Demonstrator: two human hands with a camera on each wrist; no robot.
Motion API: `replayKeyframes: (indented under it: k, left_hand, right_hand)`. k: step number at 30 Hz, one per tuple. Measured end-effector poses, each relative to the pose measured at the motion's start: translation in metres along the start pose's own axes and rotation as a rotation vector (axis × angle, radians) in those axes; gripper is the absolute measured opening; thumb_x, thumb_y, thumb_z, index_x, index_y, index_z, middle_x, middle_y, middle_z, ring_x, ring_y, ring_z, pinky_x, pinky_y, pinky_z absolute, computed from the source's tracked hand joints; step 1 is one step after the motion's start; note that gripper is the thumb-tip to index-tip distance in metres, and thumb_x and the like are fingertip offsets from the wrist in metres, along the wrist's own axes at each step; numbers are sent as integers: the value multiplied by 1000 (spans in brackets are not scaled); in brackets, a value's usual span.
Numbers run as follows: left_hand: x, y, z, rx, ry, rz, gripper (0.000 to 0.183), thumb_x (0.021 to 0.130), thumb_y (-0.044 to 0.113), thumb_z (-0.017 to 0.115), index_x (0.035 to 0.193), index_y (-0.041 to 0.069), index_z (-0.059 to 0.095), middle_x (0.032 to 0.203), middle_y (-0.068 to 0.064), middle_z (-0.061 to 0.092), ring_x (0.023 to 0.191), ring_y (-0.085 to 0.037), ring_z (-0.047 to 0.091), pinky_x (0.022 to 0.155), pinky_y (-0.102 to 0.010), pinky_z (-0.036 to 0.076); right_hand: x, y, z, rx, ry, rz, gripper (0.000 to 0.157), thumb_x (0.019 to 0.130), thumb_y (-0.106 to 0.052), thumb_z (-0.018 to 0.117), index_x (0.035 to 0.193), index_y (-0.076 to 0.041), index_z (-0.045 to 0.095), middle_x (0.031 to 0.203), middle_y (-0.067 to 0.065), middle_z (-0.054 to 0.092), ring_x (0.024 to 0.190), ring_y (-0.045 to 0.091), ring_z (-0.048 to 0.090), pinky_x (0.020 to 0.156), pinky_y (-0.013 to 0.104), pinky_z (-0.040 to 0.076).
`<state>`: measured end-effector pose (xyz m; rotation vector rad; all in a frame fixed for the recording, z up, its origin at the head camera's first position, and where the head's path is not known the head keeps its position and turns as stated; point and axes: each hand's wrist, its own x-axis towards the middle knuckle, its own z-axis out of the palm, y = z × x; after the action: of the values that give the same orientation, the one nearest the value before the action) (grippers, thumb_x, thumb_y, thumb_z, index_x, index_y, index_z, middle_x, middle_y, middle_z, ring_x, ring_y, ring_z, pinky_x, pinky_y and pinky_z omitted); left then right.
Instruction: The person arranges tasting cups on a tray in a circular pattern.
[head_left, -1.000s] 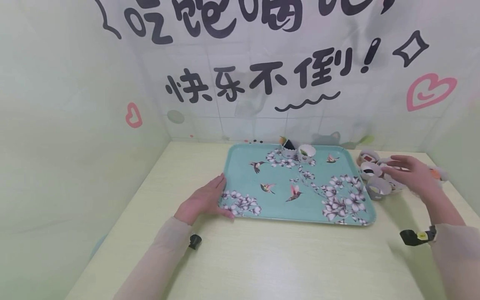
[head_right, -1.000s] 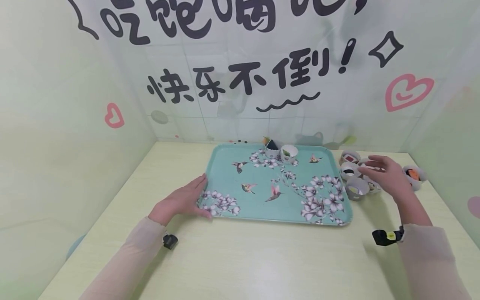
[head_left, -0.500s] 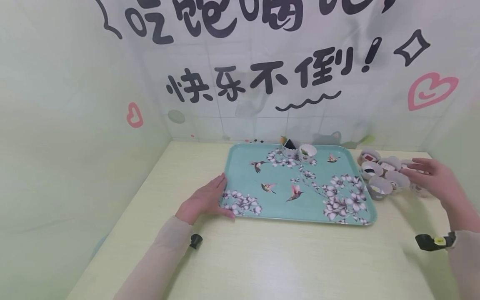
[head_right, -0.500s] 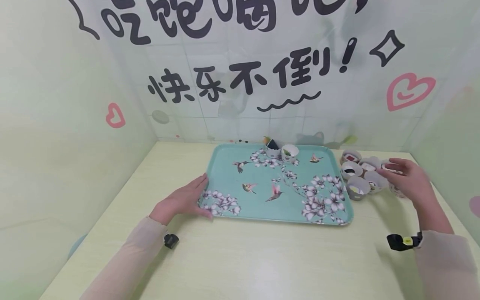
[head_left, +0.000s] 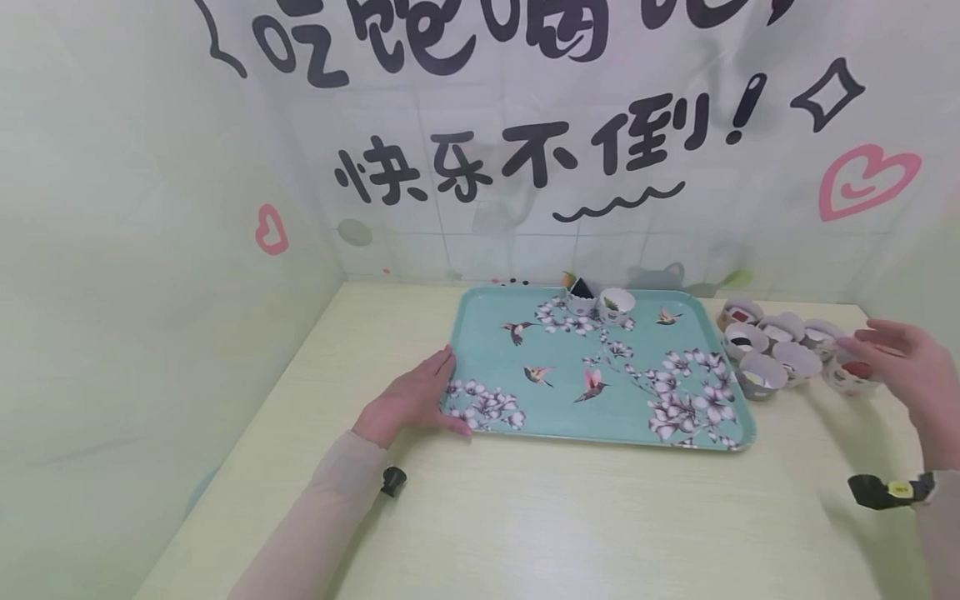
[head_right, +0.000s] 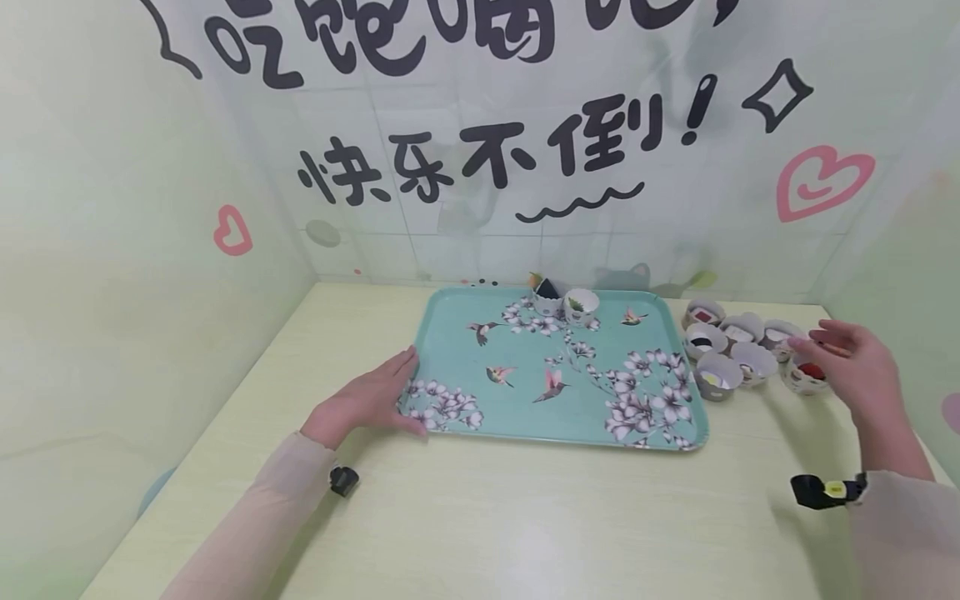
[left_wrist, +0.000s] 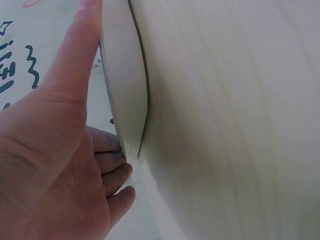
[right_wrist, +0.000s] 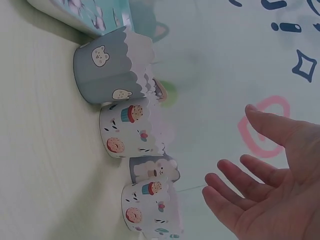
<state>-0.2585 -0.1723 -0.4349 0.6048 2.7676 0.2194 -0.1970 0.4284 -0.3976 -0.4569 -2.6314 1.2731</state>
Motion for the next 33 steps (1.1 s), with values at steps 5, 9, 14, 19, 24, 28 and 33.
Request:
replayKeyframes:
  k: [5, 9, 14, 19, 24, 28, 33]
  left_hand:
    - [0, 0, 0, 7, 4, 4, 135, 67, 71, 77, 159, 0, 8, 169, -17, 4, 156, -33, 10, 127, -44, 22]
    - [0, 0, 0, 9, 9, 4, 134, 67, 70, 77, 159, -1, 9, 169, -17, 4, 156, -33, 10, 127, -44, 22]
    - [0, 1, -1, 4, 8, -1, 134, 67, 70, 77, 159, 0, 9, 169, -17, 4, 157, -33, 10, 127, -44, 22]
    - [0, 1, 0, 9, 11, 1, 134, 67, 70, 77, 159, 0, 9, 169, -17, 4, 157, -33, 10, 127, -44, 22]
    - [-1, 1, 0, 9, 12, 3, 134, 68, 70, 77, 159, 0, 9, 169, -17, 5, 157, -33, 10, 127, -44, 22]
    - [-1, 1, 0, 3, 10, 0, 134, 67, 70, 77, 159, 0, 9, 169, -17, 5, 157, -33, 11, 127, -44, 22]
    - [-1, 1, 0, 3, 7, -5, 134, 67, 70, 77, 159, 0, 9, 169, -17, 5, 157, -33, 10, 127, -44, 23]
  right_hand:
    - [-3, -3, 0, 34, 62, 112, 81, 100, -44, 50, 158, 1, 15, 133, -17, 53, 147, 53, 18, 119, 71, 17]
    - [1, 7, 2, 55, 129, 157, 76, 99, -44, 52, 160, -12, 20, 164, 16, 26, 149, 32, 33, 124, 55, 25]
    - [15, 36, 2, 59, 188, 217, 80, 95, -52, 56, 160, -24, 18, 166, 8, 23, 150, 22, 33, 123, 46, 31]
    - [17, 42, 0, 45, 168, 292, 89, 94, -55, 56, 161, -16, 14, 168, 14, 9, 153, 32, 23, 116, 48, 40]
    - [2, 24, -1, 6, 123, 350, 94, 95, -53, 55, 159, -1, 9, 166, 25, 6, 151, 45, 19, 117, 60, 33]
    - [-9, 18, 0, 23, 82, 363, 101, 94, -55, 57, 158, 3, 4, 165, 28, 2, 150, 50, 12, 118, 68, 22]
    - [-9, 26, 2, 48, 35, 344, 108, 92, -58, 59, 157, 6, 0, 164, 31, 2, 143, 52, 14, 118, 68, 19]
